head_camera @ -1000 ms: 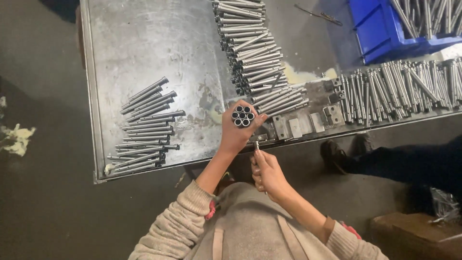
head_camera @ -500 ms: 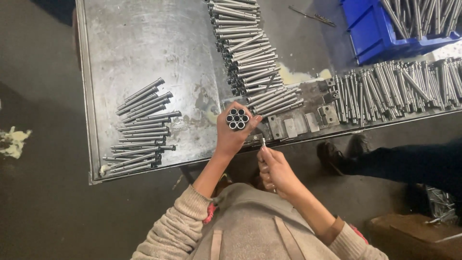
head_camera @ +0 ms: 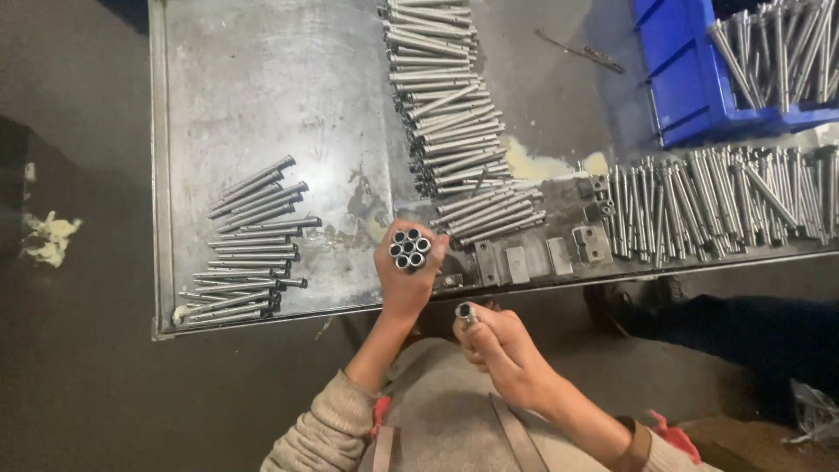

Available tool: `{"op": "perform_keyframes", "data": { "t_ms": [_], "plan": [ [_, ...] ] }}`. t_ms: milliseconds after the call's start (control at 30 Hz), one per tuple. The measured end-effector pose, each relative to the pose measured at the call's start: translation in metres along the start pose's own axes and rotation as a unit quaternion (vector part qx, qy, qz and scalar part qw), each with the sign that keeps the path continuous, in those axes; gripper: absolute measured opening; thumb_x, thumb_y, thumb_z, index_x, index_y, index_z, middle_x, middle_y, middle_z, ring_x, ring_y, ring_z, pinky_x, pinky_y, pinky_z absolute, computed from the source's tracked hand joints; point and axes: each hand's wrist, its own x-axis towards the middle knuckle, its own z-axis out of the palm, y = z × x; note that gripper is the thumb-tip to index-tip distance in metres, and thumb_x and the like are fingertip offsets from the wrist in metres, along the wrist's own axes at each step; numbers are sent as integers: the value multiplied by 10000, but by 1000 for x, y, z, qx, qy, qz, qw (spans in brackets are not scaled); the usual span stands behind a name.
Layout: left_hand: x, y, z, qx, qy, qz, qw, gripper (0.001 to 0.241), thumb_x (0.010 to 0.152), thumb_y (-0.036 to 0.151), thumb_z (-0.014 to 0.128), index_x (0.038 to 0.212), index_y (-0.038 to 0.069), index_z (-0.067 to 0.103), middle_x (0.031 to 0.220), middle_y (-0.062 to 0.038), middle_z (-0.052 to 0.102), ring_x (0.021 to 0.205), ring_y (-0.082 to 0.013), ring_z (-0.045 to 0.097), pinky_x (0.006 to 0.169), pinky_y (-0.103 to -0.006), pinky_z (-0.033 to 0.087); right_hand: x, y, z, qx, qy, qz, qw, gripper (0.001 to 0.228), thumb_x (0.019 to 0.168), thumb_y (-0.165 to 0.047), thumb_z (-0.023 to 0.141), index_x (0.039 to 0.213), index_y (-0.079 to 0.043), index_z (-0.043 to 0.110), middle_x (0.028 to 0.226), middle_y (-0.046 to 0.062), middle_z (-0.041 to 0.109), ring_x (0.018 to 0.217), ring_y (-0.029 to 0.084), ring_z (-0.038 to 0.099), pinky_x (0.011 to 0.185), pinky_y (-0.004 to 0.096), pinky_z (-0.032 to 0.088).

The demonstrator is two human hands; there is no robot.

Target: A person is shown picking up long metal rods from a pile on a workbench and inserting them one by one into a circular metal fixture.

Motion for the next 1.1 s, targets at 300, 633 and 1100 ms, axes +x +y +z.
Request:
{"op": "perform_keyframes", "data": {
  "t_ms": [300,633,1100],
  "plan": [
    [-5,-2,0,-12,33,-38,999,169,930,121,772,842,103,628,580,-79,595,507,-79,548,502,-242,471,-17,55,-70,-406,248,-39,879,206,906,-64,691,1093,-133,744,930,115,702,857,375,679,796,443,534],
    [-13,-9,-2,5,22,-21,1000,171,926,135,784,893,90,622,704,-79,633,613,-97,570,609,-277,500,15,83,-119,-526,50,-135,838,118,1018,-257,607,976,-160,660,995,41,596,902,281,591,799,372,458],
    [-7,1,-5,-5,-16,17,1000,154,962,209,663,919,61,663,822,-135,724,803,-224,700,835,-369,534,0,58,-275,-620,369,46,691,643,1093,-163,559,1578,153,280,1578,421,307,1475,547,267,1186,626,182]
  ]
}}
